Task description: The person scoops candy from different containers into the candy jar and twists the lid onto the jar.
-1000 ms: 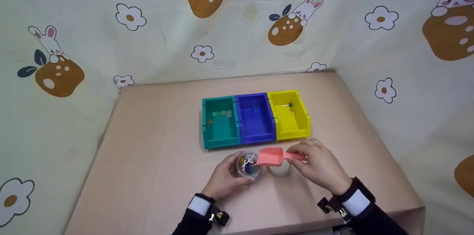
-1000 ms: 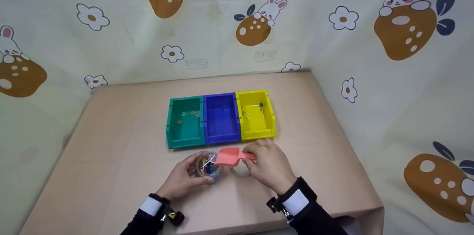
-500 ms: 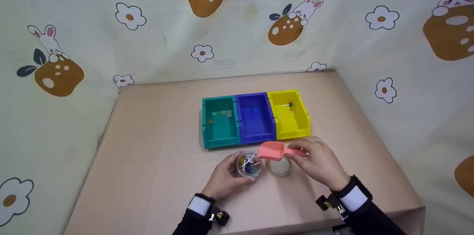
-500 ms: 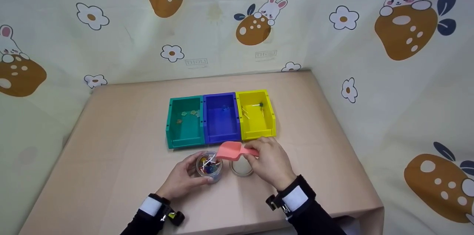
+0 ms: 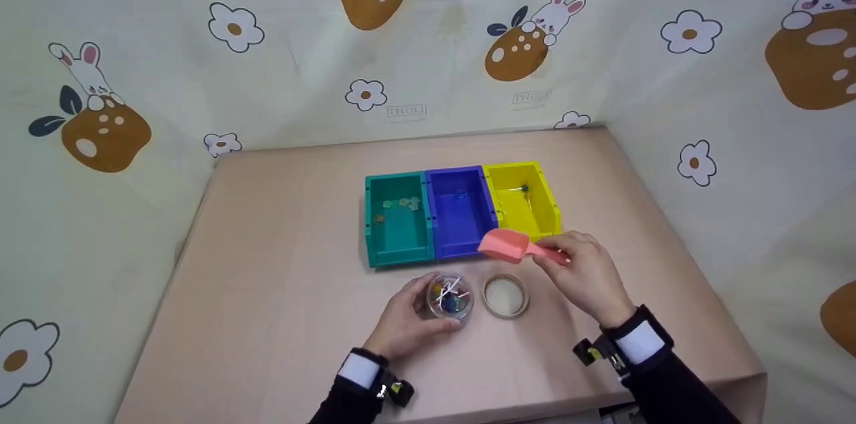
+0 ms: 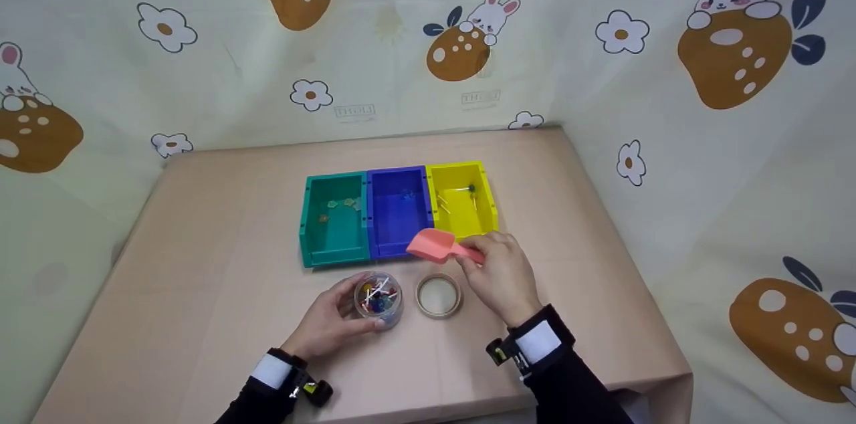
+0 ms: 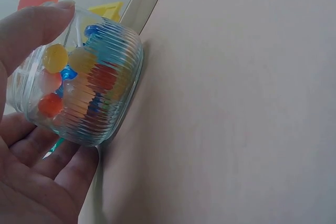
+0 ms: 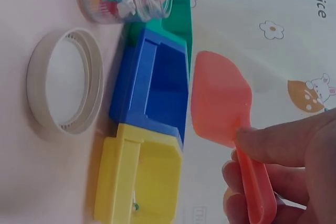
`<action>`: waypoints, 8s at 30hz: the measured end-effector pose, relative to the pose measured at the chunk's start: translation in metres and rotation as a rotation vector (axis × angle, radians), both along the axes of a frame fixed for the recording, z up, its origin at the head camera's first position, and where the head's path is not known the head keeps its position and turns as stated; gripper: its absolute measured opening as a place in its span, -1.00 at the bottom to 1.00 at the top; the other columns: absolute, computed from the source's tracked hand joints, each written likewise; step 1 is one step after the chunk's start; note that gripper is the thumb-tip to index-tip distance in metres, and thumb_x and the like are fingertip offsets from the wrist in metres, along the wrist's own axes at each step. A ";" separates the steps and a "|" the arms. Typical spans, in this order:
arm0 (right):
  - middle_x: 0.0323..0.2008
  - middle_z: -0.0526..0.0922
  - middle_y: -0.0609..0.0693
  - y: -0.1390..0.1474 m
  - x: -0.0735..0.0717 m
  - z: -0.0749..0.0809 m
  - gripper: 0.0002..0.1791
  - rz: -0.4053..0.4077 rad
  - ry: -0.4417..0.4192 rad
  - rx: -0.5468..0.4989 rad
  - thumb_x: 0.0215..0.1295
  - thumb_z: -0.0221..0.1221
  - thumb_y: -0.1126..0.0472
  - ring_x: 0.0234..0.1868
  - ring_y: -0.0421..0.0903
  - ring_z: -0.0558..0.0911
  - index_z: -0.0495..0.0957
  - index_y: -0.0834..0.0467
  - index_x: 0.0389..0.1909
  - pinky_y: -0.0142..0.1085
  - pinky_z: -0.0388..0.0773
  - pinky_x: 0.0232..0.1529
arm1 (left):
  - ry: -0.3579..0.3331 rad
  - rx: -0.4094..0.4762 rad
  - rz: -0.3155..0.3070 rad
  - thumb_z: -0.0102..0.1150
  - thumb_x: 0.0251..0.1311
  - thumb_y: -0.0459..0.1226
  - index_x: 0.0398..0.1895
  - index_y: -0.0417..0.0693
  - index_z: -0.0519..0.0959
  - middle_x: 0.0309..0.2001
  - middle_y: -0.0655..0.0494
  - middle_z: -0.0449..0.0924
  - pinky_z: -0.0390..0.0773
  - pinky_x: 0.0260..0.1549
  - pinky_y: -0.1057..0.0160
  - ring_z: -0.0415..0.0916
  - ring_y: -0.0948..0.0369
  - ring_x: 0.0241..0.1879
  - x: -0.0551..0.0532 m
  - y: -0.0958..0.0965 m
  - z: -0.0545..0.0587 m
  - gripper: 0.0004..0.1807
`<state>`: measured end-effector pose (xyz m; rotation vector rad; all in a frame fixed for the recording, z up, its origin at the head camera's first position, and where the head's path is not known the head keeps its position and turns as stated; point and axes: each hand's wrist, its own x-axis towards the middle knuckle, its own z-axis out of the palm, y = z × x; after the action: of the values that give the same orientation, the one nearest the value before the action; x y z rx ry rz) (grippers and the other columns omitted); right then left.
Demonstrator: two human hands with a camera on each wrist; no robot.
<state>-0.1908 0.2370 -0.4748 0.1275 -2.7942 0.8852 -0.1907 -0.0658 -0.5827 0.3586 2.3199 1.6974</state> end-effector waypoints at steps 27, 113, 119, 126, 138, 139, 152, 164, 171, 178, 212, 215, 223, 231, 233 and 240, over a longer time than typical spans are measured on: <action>-0.04 0.65 0.19 0.030 -0.050 -0.049 -0.56 -0.282 -0.167 -0.120 0.38 0.30 0.01 -0.09 0.12 0.56 0.65 0.19 0.13 -0.06 0.57 0.03 | 0.008 0.011 -0.006 0.65 -0.13 -0.07 0.50 -0.15 0.29 0.42 -0.07 0.40 0.34 0.43 0.03 0.37 -0.02 0.43 0.000 -0.001 -0.002 0.10; 0.24 0.42 0.04 -0.010 0.002 -0.098 0.08 0.221 -0.225 -0.298 -0.14 0.63 -0.05 0.25 0.01 0.45 0.31 0.09 0.43 0.07 0.38 0.35 | -0.022 0.082 -0.022 0.65 -0.12 -0.11 0.50 -0.08 0.29 0.43 -0.05 0.40 0.35 0.42 0.05 0.40 0.00 0.41 0.001 -0.002 -0.004 0.07; 0.26 0.38 0.08 -0.014 0.003 -0.085 -0.04 0.196 -0.175 -0.468 -0.10 0.62 0.15 0.25 0.02 0.44 0.37 0.05 0.37 0.06 0.37 0.35 | -0.019 0.081 -0.025 0.64 -0.12 -0.07 0.50 -0.05 0.30 0.42 0.00 0.41 0.36 0.42 0.06 0.40 0.03 0.41 0.001 -0.002 -0.003 0.06; 0.20 0.32 0.12 -0.020 0.004 -0.071 0.06 0.219 -0.108 -0.661 -0.12 0.55 0.41 0.26 0.01 0.40 0.33 0.07 0.49 -0.50 0.28 0.36 | -0.013 0.099 -0.024 0.65 -0.11 -0.13 0.49 -0.04 0.32 0.41 -0.03 0.42 0.35 0.43 0.04 0.40 0.02 0.41 0.001 -0.001 -0.004 0.03; 0.26 0.48 0.02 -0.050 0.001 -0.054 -0.11 0.409 0.047 -0.602 -0.09 0.55 0.36 0.23 0.02 0.52 0.22 0.22 0.23 -0.33 0.40 0.31 | -0.010 0.094 -0.021 0.64 -0.10 -0.13 0.50 -0.11 0.30 0.42 -0.05 0.41 0.32 0.44 0.02 0.38 0.00 0.42 0.002 -0.003 -0.004 0.04; 0.28 0.50 0.01 -0.053 0.001 -0.053 -0.17 0.433 0.057 -0.577 -0.08 0.55 0.36 0.26 0.02 0.51 0.26 0.20 0.19 -0.29 0.38 0.33 | -0.010 0.096 -0.021 0.64 -0.09 -0.14 0.50 -0.12 0.30 0.42 -0.07 0.41 0.31 0.45 0.01 0.38 -0.01 0.42 0.002 -0.003 -0.004 0.04; 0.48 0.35 -0.12 -0.084 0.004 -0.051 -0.52 0.634 0.001 -0.227 0.04 0.51 0.18 0.49 0.03 0.26 0.58 -0.14 0.00 0.23 0.16 0.42 | 0.038 0.095 -0.037 0.62 -0.07 -0.19 0.48 -0.10 0.33 0.41 -0.06 0.43 0.37 0.42 0.08 0.43 0.05 0.38 -0.001 -0.004 -0.007 -0.01; 0.45 0.41 0.07 -0.088 -0.002 -0.059 -0.54 0.647 0.007 -0.125 0.04 0.52 0.09 0.44 0.09 0.29 0.65 -0.15 0.00 0.21 0.18 0.39 | 0.035 0.115 -0.041 0.62 -0.07 -0.19 0.49 -0.08 0.32 0.40 -0.08 0.42 0.39 0.39 0.16 0.42 0.03 0.39 -0.001 -0.004 -0.008 -0.01; 0.38 0.47 0.05 -0.088 -0.005 -0.060 -0.57 0.660 0.027 -0.093 0.06 0.52 0.02 0.39 0.08 0.31 0.68 -0.15 -0.01 0.12 0.22 0.35 | 0.037 0.097 -0.042 0.60 -0.06 -0.22 0.48 -0.11 0.32 0.40 -0.07 0.42 0.37 0.40 0.19 0.43 0.06 0.38 -0.001 -0.003 -0.008 -0.02; 0.13 0.50 -0.04 -0.094 -0.009 -0.066 -0.50 0.556 0.000 -0.090 -0.06 0.52 -0.25 0.20 -0.04 0.35 0.55 -0.12 -0.22 0.00 0.27 0.25 | 0.051 0.071 -0.037 0.60 -0.06 -0.19 0.48 -0.11 0.32 0.41 -0.07 0.42 0.35 0.41 0.17 0.42 0.07 0.39 0.000 -0.003 -0.007 -0.01; 0.27 0.42 -0.15 -0.095 -0.001 -0.075 -0.53 0.486 -0.042 -0.021 0.11 0.40 -0.24 0.34 -0.04 0.35 0.45 -0.20 -0.06 0.02 0.26 0.28 | 0.058 0.090 -0.040 0.58 -0.06 -0.28 0.48 -0.16 0.32 0.40 -0.16 0.39 0.36 0.41 0.11 0.40 -0.02 0.39 0.000 -0.003 -0.008 -0.03; 0.13 0.43 -0.16 -0.097 -0.001 -0.074 -0.47 0.454 -0.035 -0.001 0.08 0.38 -0.38 0.22 -0.06 0.38 0.46 -0.21 -0.07 -0.08 0.30 0.18 | 0.055 0.086 -0.037 0.59 -0.09 -0.30 0.48 -0.16 0.32 0.41 -0.16 0.38 0.37 0.41 0.13 0.41 -0.02 0.39 0.000 -0.004 -0.008 -0.02; 0.15 0.49 -0.12 -0.097 -0.002 -0.071 -0.53 0.470 0.003 0.024 0.10 0.40 -0.27 0.26 -0.03 0.40 0.47 -0.16 -0.13 0.00 0.30 0.24 | 0.056 0.073 -0.040 0.56 -0.09 -0.32 0.49 -0.15 0.31 0.40 -0.15 0.39 0.40 0.38 0.17 0.43 0.00 0.37 0.000 -0.004 -0.010 -0.02; 0.19 0.48 -0.13 -0.098 -0.001 -0.072 -0.48 0.466 -0.006 0.024 0.02 0.45 -0.24 0.28 -0.04 0.39 0.45 -0.15 -0.10 0.00 0.29 0.27 | 0.048 0.076 -0.039 0.56 -0.08 -0.33 0.47 -0.13 0.33 0.40 -0.13 0.40 0.36 0.41 0.13 0.41 0.03 0.38 0.000 -0.005 -0.010 -0.04; 0.08 0.48 -0.16 -0.099 0.000 -0.072 -0.47 0.446 -0.016 0.016 0.04 0.43 -0.31 0.19 -0.07 0.42 0.46 -0.17 -0.11 -0.06 0.32 0.18 | 0.047 0.076 -0.033 0.57 -0.09 -0.31 0.47 -0.12 0.33 0.40 -0.13 0.40 0.37 0.40 0.12 0.42 0.02 0.38 0.000 -0.005 -0.010 -0.04; 0.27 0.48 -0.07 -0.100 0.002 -0.075 -0.48 0.445 0.009 0.014 0.01 0.45 -0.21 0.36 0.00 0.38 0.45 -0.14 -0.10 0.05 0.28 0.33 | 0.053 0.076 -0.030 0.57 -0.09 -0.31 0.47 -0.13 0.33 0.40 -0.13 0.40 0.32 0.44 0.08 0.41 0.03 0.39 0.001 -0.004 -0.010 -0.03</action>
<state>-0.1889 0.1369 -0.5497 0.7759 -2.8082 0.9471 -0.1897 -0.0702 -0.5932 0.4559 2.2788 1.7867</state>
